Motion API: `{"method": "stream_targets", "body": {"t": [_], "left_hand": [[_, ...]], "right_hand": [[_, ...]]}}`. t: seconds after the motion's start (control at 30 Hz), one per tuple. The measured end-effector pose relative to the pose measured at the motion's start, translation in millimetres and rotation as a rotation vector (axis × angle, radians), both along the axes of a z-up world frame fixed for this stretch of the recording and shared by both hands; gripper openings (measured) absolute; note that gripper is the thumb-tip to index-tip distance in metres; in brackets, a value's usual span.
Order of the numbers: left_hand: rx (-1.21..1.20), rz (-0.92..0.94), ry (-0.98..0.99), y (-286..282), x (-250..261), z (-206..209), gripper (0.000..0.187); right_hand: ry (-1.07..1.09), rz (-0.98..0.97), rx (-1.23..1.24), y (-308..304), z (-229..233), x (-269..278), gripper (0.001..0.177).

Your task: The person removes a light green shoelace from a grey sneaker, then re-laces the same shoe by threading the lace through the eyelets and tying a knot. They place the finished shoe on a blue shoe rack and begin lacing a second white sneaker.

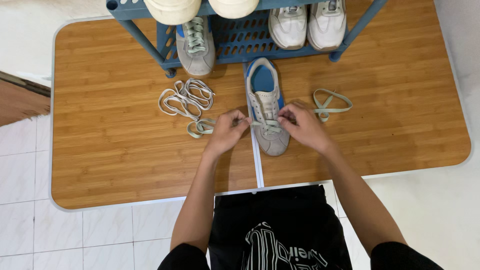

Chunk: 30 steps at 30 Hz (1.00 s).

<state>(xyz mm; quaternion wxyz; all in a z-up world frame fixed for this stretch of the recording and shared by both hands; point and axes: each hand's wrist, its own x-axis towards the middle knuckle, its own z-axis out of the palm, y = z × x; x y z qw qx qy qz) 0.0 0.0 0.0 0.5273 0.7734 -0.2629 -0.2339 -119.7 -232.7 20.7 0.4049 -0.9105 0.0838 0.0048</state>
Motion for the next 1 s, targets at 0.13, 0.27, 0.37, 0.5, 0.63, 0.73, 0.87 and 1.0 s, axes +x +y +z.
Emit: {"method": "stream_targets", "body": {"t": [0.13,0.27,0.37,0.5,0.63,0.73,0.87,1.0], "left_hand": [[-0.046,0.001,0.045,-4.2,0.4,4.0,0.027],[-0.021,0.032,0.074,-1.8,6.9,16.2,0.031],[-0.112,0.011,0.064,-3.0,7.8,29.8,0.031],[-0.178,0.012,-0.051,-7.8,8.6,47.2,0.030],[-0.355,0.067,0.088,-2.0,16.9,60.5,0.030],[-0.333,0.111,0.063,14.5,24.9,68.3,0.033],[-0.397,0.206,0.006,46.1,30.5,80.3,0.037],[-0.433,0.293,-0.001,61.0,31.4,88.6,0.033]], "right_hand": [[0.169,-0.018,0.175,-3.3,-2.0,5.7,0.017],[0.058,-0.034,0.156,4.7,7.4,6.9,0.016],[-0.051,0.016,0.163,22.0,22.3,18.8,0.015],[-0.088,0.141,0.505,46.3,39.5,39.5,0.021],[-0.038,0.177,0.677,49.9,39.1,66.4,0.016],[0.057,0.101,0.527,33.0,30.6,69.8,0.019],[0.069,0.070,0.440,14.7,22.8,61.4,0.016],[0.088,0.134,0.164,30.9,33.1,55.5,0.016]]}}
